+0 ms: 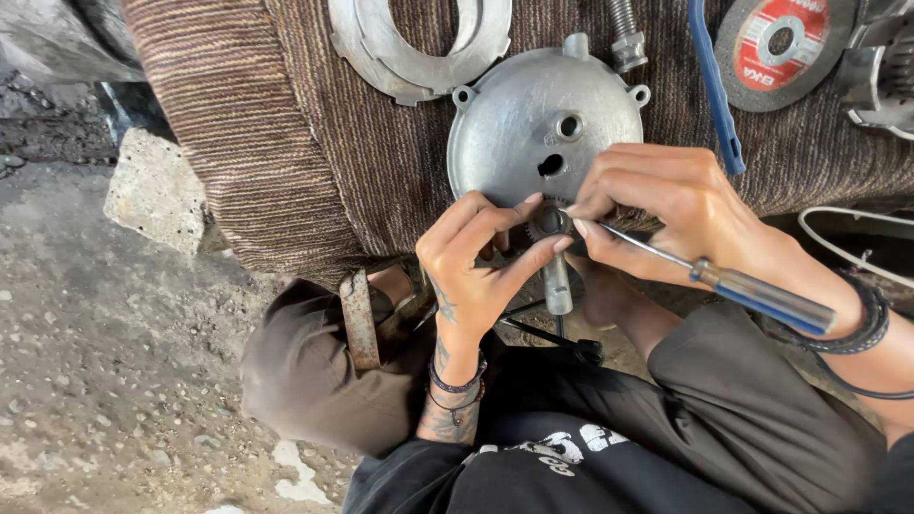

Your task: Cleaning and inspecting a motorcycle gear using a screwdriver and a file

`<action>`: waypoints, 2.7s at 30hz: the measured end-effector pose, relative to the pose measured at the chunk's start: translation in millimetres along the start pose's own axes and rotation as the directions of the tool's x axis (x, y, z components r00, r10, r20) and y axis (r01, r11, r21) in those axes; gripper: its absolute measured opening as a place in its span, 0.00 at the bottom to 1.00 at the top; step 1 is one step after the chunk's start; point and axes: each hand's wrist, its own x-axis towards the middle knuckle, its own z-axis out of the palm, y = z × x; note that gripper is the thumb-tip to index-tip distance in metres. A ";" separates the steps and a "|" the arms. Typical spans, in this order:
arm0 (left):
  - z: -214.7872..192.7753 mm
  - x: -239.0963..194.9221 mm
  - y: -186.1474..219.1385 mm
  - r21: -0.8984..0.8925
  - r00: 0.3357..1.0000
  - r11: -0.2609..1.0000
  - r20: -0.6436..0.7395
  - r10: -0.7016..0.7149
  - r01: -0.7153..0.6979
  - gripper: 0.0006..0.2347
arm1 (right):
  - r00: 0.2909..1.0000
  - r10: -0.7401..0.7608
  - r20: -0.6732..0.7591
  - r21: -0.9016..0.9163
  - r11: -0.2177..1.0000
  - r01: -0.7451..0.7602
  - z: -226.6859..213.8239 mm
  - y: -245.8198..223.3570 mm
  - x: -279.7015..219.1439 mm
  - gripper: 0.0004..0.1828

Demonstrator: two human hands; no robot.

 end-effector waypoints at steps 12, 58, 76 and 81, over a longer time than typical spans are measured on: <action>-0.1 -1.3 -0.5 -0.013 1.000 1.000 -0.013 -0.005 0.005 0.13 | 0.999 0.008 0.039 -0.092 0.996 -0.004 -2.0 -4.0 -4.7 0.08; -7.8 -11.7 -3.8 0.069 0.994 0.995 0.074 -0.075 0.070 0.17 | 0.993 0.031 -0.118 -0.090 0.995 -0.041 3.5 -14.4 -18.6 0.08; -9.4 -8.2 -5.9 0.031 0.995 0.998 0.087 -0.051 0.048 0.14 | 0.986 -0.139 -0.095 -0.134 0.983 0.126 8.2 -9.6 -12.8 0.05; -9.0 -9.2 -6.2 0.029 0.993 0.997 0.094 -0.076 0.074 0.15 | 0.982 -0.160 -0.104 -0.194 0.971 0.138 9.4 -8.5 -14.6 0.07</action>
